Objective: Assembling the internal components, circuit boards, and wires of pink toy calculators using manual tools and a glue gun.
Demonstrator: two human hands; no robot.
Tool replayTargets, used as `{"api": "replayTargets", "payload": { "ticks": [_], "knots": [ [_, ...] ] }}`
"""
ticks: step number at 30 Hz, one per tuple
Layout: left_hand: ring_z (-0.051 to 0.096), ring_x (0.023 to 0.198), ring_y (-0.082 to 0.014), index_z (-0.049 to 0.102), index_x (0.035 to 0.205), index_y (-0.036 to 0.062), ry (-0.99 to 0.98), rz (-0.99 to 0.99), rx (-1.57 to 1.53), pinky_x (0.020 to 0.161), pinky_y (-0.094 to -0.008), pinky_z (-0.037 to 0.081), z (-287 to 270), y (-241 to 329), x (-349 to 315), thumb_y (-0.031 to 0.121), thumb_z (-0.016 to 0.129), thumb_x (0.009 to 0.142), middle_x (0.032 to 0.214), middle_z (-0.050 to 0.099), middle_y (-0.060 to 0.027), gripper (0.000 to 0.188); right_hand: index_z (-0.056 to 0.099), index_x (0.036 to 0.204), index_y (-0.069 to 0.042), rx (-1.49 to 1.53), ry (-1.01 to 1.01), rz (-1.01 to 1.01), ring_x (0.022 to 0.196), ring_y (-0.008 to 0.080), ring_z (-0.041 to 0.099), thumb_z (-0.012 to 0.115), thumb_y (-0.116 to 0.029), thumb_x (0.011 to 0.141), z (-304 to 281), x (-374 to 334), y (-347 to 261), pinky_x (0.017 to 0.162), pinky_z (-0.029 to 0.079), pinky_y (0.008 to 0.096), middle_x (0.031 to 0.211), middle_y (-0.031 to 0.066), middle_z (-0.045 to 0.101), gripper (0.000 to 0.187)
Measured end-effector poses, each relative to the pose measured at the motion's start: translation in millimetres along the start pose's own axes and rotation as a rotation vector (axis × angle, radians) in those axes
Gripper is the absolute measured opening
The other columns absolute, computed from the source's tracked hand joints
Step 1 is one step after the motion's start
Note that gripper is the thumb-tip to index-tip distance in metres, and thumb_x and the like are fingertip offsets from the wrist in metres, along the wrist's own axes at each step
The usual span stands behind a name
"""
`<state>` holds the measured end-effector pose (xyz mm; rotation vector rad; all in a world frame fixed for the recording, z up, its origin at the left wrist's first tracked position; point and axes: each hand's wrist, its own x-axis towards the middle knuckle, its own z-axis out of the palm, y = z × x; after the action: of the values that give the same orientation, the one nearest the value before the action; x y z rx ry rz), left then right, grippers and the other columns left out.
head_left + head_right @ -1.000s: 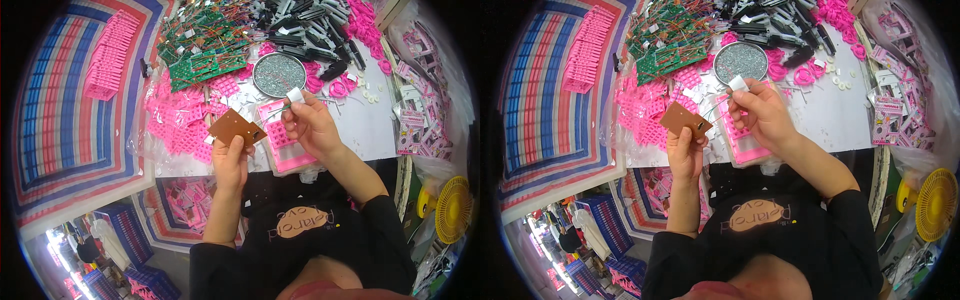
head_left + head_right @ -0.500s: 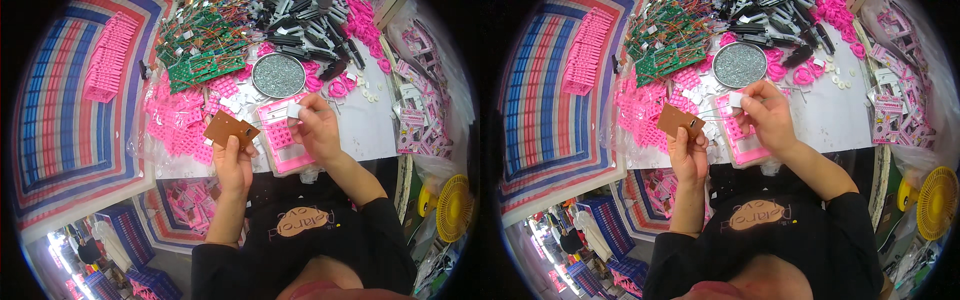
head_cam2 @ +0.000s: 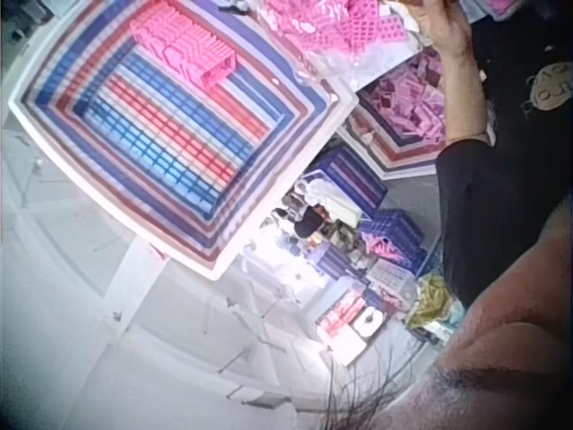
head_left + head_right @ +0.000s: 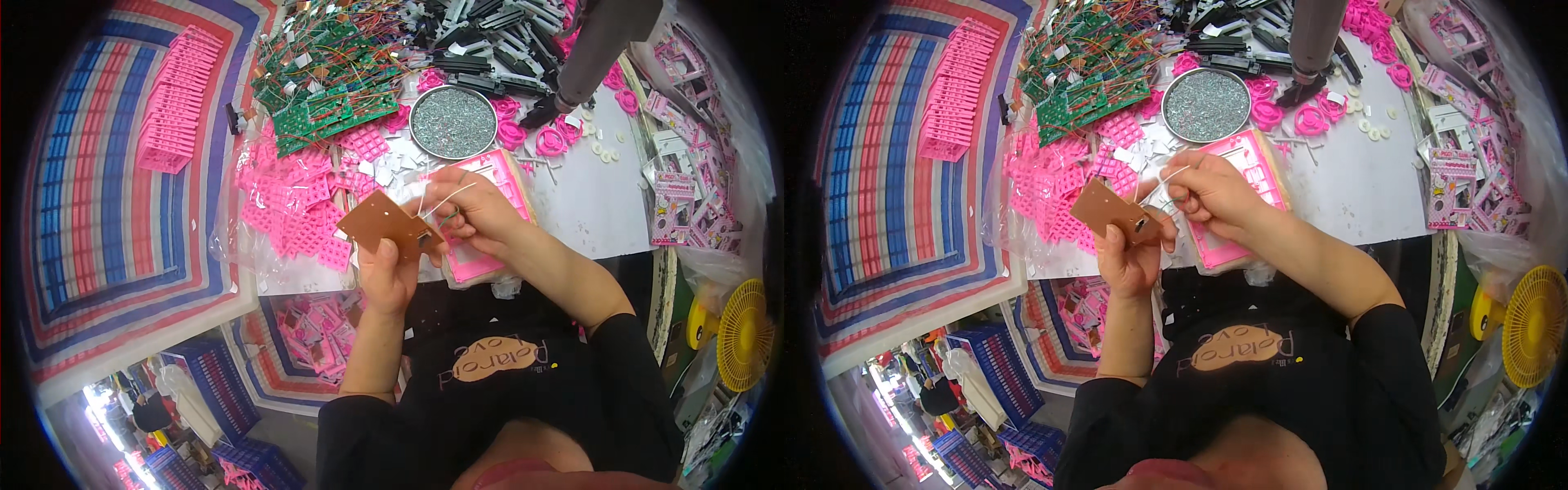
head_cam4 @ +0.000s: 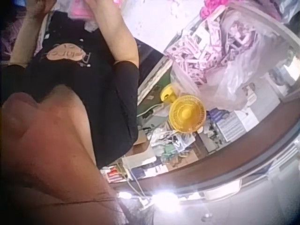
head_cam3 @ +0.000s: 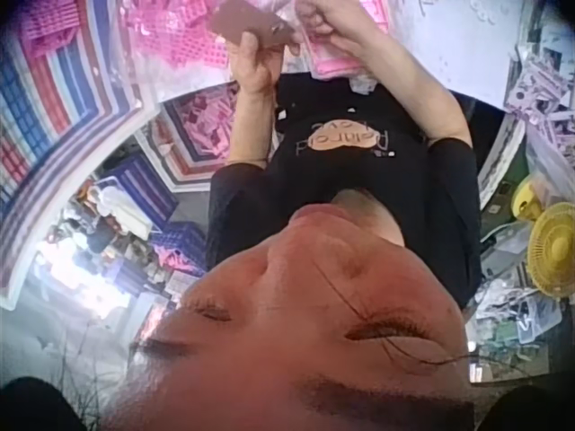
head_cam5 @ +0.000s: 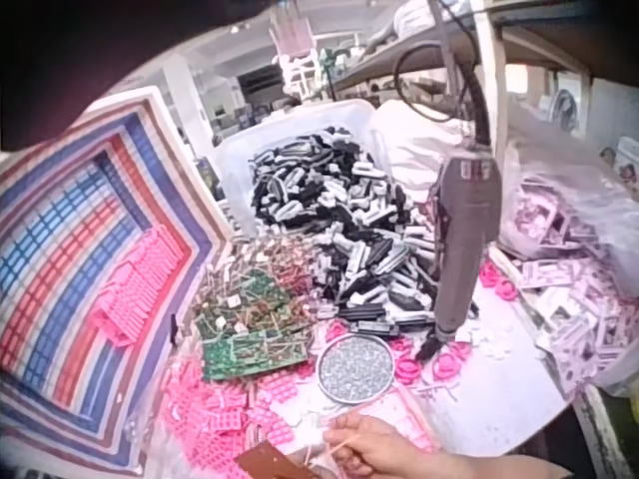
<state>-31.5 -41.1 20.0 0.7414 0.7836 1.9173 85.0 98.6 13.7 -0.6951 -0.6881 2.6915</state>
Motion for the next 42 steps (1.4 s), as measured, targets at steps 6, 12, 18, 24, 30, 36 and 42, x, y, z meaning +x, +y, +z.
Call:
{"api": "replayTargets", "payload": {
  "ticks": [6,12,18,24,30,36,42],
  "knots": [
    [0.067,0.085,-0.0225,0.055,0.130,-0.0038,0.143,0.151,0.415,0.067,-0.0338,0.054,-15.7,19.1,-8.5,0.017,0.056,0.104,0.110,0.068,-0.0186,0.033,0.057,0.107,-0.004,-0.231,0.324,-0.333,0.061,0.0078,0.056,0.067,-0.010,0.097,-10.7,-45.0,-22.9,0.048,0.041,0.0207,0.080,0.0043,0.062,0.016],
    [0.064,0.071,-0.0164,0.074,0.103,0.0015,0.037,-0.203,0.922,0.068,-0.0317,0.051,-7.8,32.9,-37.5,0.008,0.073,0.089,0.083,0.071,-0.0077,0.015,0.058,0.098,-0.003,-0.767,0.374,-0.047,0.065,0.0108,0.063,0.071,-0.007,0.091,-103.7,-175.4,-56.3,0.053,0.047,0.0248,0.071,0.0052,0.064,0.015],
    [0.067,0.080,-0.0350,0.069,0.102,0.0076,-0.537,0.120,1.036,0.067,-0.0406,0.053,17.8,13.5,-23.9,0.003,0.079,0.079,0.091,0.069,-0.0114,0.026,0.068,0.123,-0.004,-1.855,0.812,-0.297,0.114,0.0382,0.064,0.084,-0.031,0.077,-110.8,-241.7,-87.5,0.093,0.050,0.0437,0.121,0.0177,0.069,0.055],
    [0.069,0.086,-0.0345,0.065,0.104,0.0068,-0.837,0.077,0.943,0.070,-0.0412,0.056,38.8,9.1,-10.9,0.003,0.078,0.074,0.099,0.069,-0.0111,0.032,0.021,0.161,0.002,-1.978,-0.596,-0.215,0.155,0.0510,0.010,0.073,-0.077,0.072,-4.4,-154.7,-93.8,0.120,0.016,0.0658,0.166,0.0300,0.019,0.130],
    [0.068,0.084,-0.0345,0.069,0.114,0.0077,-0.743,-0.135,0.887,0.071,-0.0410,0.055,38.9,11.8,-33.2,0.004,0.076,0.081,0.098,0.069,-0.0120,0.034,0.040,0.158,-0.011,-1.874,-0.776,-0.457,0.152,0.0460,0.025,0.076,-0.066,0.078,19.7,-124.7,-77.3,0.116,0.029,0.0660,0.165,0.0233,0.027,0.103],
    [0.069,0.079,-0.0257,0.066,0.121,0.0057,-0.401,-0.166,0.886,0.071,-0.0360,0.055,26.2,-2.8,-63.9,0.009,0.070,0.095,0.098,0.071,-0.0120,0.027,0.066,0.133,-0.008,-1.593,-0.544,-0.453,0.094,0.0285,0.073,0.072,-0.014,0.090,-19.5,-114.3,-31.9,0.083,0.059,0.0356,0.115,0.0131,0.073,0.044],
    [0.065,0.091,-0.0121,0.037,0.152,0.0027,-0.126,-0.885,0.106,0.079,-0.0291,0.052,18.7,-7.9,-71.4,0.005,0.053,0.104,0.126,0.065,-0.0132,0.051,0.070,0.122,-0.001,-1.391,-0.226,-0.304,0.097,0.0223,0.074,0.071,-0.005,0.091,-30.4,-58.2,-50.4,0.087,0.057,0.0342,0.115,0.0146,0.075,0.031]
  ]
}}
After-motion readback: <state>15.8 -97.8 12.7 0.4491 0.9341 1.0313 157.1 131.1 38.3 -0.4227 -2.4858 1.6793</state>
